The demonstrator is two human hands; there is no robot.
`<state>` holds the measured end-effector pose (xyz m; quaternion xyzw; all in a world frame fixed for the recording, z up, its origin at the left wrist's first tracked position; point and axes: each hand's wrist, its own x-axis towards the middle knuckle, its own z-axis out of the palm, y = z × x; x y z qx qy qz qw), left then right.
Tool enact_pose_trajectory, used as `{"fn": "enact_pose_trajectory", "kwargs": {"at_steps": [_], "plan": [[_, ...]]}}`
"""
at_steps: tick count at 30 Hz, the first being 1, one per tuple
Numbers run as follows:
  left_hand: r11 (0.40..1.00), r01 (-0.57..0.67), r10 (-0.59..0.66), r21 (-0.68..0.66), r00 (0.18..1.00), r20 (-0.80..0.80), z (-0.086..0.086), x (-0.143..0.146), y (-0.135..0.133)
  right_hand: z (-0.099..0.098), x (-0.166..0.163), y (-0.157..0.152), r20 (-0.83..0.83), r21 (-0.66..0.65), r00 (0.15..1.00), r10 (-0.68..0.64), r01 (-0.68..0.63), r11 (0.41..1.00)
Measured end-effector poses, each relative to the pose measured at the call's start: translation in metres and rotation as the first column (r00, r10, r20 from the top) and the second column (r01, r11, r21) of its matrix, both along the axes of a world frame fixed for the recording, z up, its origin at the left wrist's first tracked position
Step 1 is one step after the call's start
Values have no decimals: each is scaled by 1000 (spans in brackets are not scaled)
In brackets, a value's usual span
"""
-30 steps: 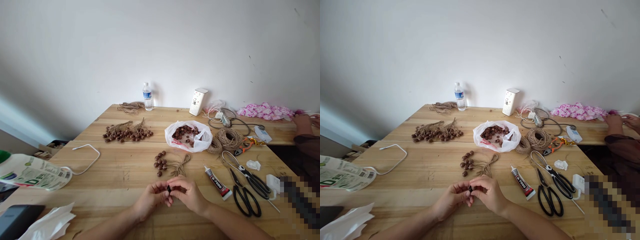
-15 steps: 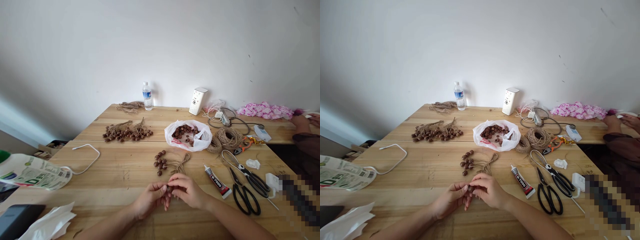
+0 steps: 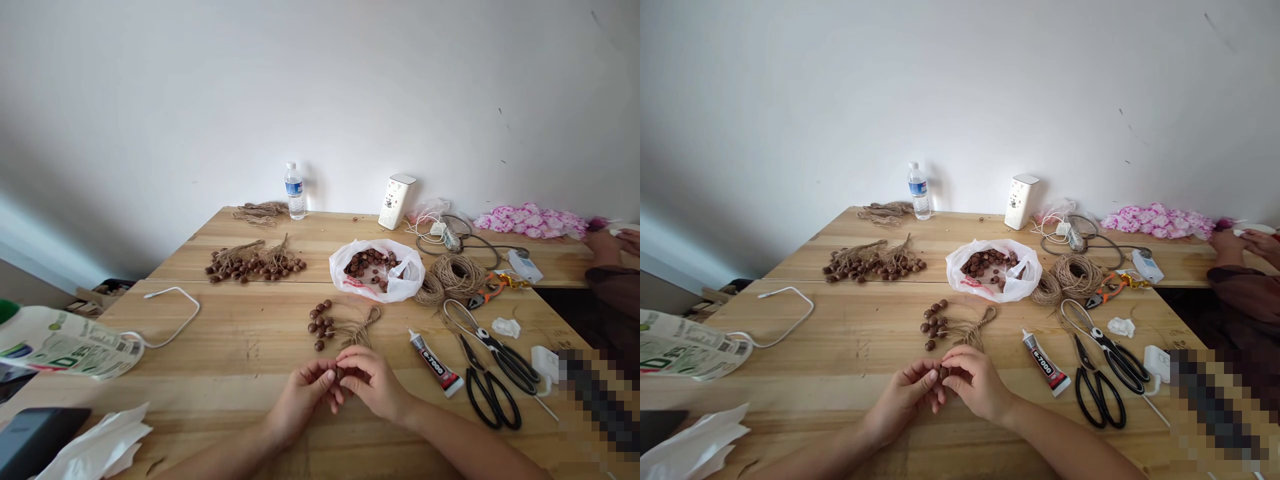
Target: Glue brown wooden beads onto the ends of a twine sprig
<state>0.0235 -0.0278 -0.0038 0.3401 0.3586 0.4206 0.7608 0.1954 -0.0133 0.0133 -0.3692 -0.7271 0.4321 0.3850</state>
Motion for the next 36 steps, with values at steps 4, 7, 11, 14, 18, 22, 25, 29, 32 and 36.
{"fn": "enact_pose_trajectory", "kwargs": {"at_steps": [4, 7, 11, 14, 18, 22, 25, 29, 32, 36], "plan": [[996, 6, 1, 94, 997, -74, 2, 0, -2, -1, 2, 0, -1, -12, 1000, -11, 11, 1000], [995, -29, 37, 93, 996, -82, 1, 1, -3, -3, 2, -1, -11, -20, 1000, -4, 4, 1000], [997, -56, 59, 56, 996, -61, 0, 2, -3, -3, 1, -2, -34, -30, 999, 7, -8, 1000], [997, -48, 51, 64, 997, -51, -1, 1, -3, -2, 1, -3, -66, -84, 997, 28, -34, 996], [996, -17, 23, 89, 997, -67, 0, 0, -2, -1, 1, -4, -62, -91, 997, 36, -41, 995], [990, 37, -25, 136, 996, -88, 3, -3, -1, -1, 3, -4, 6, 29, 1000, 20, -20, 999], [979, 85, -67, 183, 993, -101, 5, -6, 0, 0, 3, -5, 19, 70, 999, 26, -28, 997], [963, 114, -90, 246, 990, -108, 5, -7, -1, 2, 3, -5, 4, 46, 1000, 22, -22, 999], [953, 80, -52, 291, 993, -102, 0, -6, -3, 2, 2, -4, -18, 7, 1000, 2, -2, 1000], [968, 12, 10, 251, 996, -86, -6, -4, -5, 2, 2, -4, -27, 6, 1000, -9, 9, 1000]]}}
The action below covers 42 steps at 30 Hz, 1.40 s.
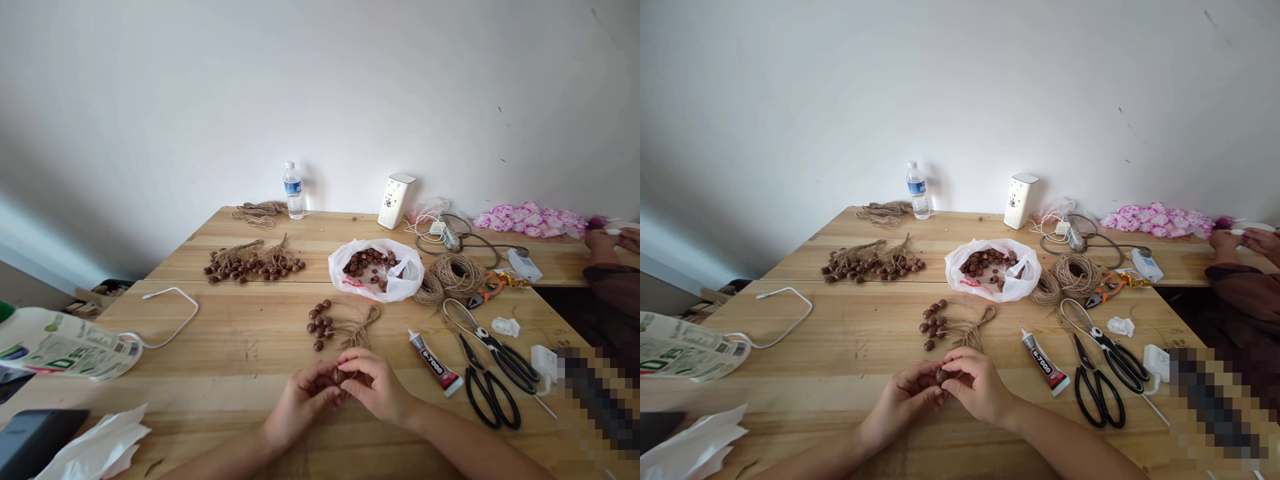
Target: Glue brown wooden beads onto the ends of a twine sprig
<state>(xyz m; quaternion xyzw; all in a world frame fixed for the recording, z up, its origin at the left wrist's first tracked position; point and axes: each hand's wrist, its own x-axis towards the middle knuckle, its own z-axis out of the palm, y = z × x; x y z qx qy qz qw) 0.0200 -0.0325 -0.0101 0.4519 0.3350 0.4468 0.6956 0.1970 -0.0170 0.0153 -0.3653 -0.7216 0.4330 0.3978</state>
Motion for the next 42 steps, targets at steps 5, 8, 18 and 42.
{"fn": "enact_pose_trajectory", "kwargs": {"at_steps": [5, 8, 18, 42], "plan": [[994, -57, 57, -90, 998, -8, -3, 2, -3, 0, 0, -1, 2, -28, 1000, 7, -7, 1000], [993, -88, 88, -77, 996, 3, -6, 1, -5, -1, -1, -2, -28, -119, 999, 37, -41, 992], [950, 49, 65, 309, 935, -347, 2, -9, 1, 5, 1, -1, 33, -8, 999, 28, -27, 1000], [934, 7, 95, 358, 959, -266, -2, -10, 2, 8, 4, 3, 138, 272, 987, 84, -119, 955]]}}
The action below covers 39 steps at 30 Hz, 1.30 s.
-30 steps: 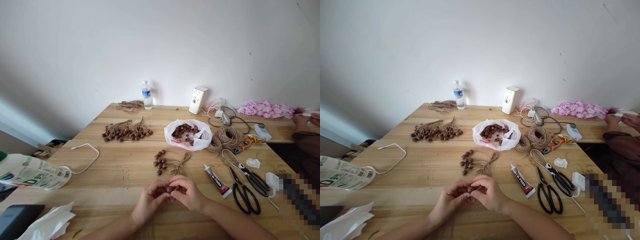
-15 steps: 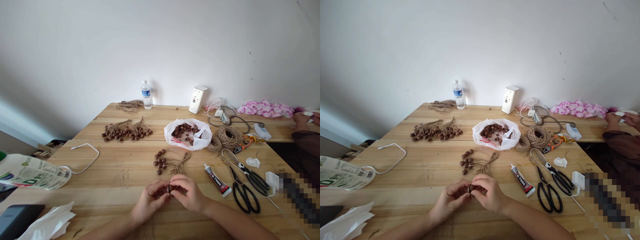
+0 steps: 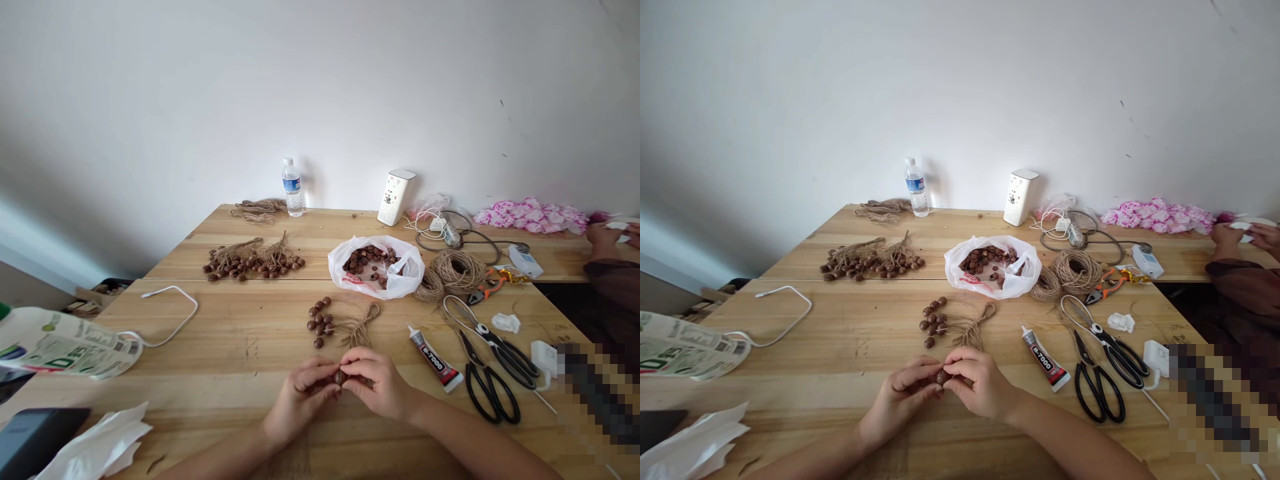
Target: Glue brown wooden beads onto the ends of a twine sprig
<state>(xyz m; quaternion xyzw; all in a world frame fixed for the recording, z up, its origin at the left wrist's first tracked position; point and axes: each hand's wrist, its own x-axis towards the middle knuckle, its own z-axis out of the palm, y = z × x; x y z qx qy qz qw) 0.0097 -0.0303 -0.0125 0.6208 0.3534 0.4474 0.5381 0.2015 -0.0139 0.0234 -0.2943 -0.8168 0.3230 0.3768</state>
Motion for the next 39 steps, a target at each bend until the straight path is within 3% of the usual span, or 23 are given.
{"fn": "enact_pose_trajectory", "kwargs": {"at_steps": [8, 18, 27, 31, 34, 36, 37, 39], "plan": [[973, 18, 25, 231, 983, -184, 3, -2, 0, 2, 0, -2, 47, -25, 999, 4, -3, 1000], [981, 11, 25, 196, 983, -180, 2, -1, -1, -2, -1, -3, -38, -198, 998, -52, 44, 979], [951, -30, 112, 309, 961, -251, -1, -1, -6, 3, -5, -11, 60, -291, 997, -56, 71, 954], [943, 13, 71, 334, 969, -239, 1, -2, -4, 6, -5, -12, 101, -298, 995, -26, 55, 953], [973, 40, -1, 229, 986, -170, 4, -1, -2, 9, -1, -8, 112, -324, 994, -11, 47, 945], [997, 66, -64, 38, 997, -41, 5, 1, -1, 11, 2, -5, 115, -380, 993, -13, 56, 923], [992, 95, -90, -85, 994, 54, 6, 2, -1, 12, 3, -4, 116, -416, 993, -12, 59, 907], [924, 211, -137, -319, 961, 240, 8, 4, -1, 12, 7, -1, 92, -531, 996, 14, 37, 846]]}}
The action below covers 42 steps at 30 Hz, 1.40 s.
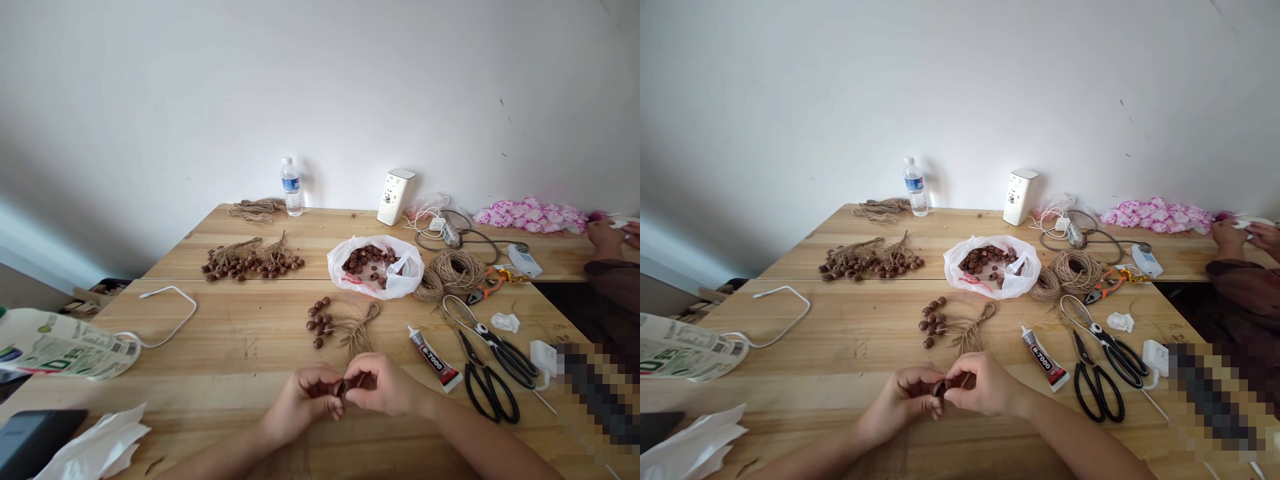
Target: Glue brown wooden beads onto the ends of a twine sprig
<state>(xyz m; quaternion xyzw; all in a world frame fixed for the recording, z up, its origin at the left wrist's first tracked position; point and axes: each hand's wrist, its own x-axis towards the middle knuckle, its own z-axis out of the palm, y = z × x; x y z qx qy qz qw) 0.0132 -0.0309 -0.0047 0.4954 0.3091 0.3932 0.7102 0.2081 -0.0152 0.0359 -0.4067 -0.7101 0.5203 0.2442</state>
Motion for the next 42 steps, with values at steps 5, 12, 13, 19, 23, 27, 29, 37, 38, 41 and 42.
{"fn": "enact_pose_trajectory", "kwargs": {"at_steps": [5, 12, 13, 19, 23, 27, 29, 37, 38, 41, 42], "plan": [[953, 76, -33, -294, 988, 149, 2, 1, 2, 2, 9, 8, -189, -453, 981, 51, -133, 881], [869, 19, 113, -495, 965, 235, 1, 1, 4, 8, 42, 33, 277, -66, 956, -93, 115, 991], [862, 24, 114, -506, 964, 240, 2, 2, 4, 7, 45, 35, 347, 49, 930, -121, 111, 993], [820, 53, 102, -570, 966, 236, 3, 3, 6, 19, 57, 41, 496, 441, 828, -262, 20, 898], [816, 38, 108, -577, 970, 216, 0, 4, 6, 46, 77, 38, 518, 582, 762, -388, 18, 813], [841, 39, 101, -539, 968, 228, -6, 7, 5, 44, 97, 28, 784, 529, 518, -342, -272, 804], [846, 30, 112, -532, 966, 233, -8, 7, 5, 28, 107, 21, 832, 525, 426, -356, -398, 752], [832, 76, 104, -550, 952, 289, -1, 2, 6, -3, 148, 16, 816, 578, 482, -320, -660, 480], [829, 78, 111, -555, 948, 299, 0, 1, 6, 1, 149, 19, 794, 602, 532, -293, -628, 493], [835, 74, 124, -545, 940, 318, 1, 1, 7, 15, 130, 22, 559, 717, 784, -270, -293, 633], [841, 77, 122, -535, 938, 326, 1, 1, 7, 20, 117, 21, 410, 712, 870, -275, -117, 693]]}}
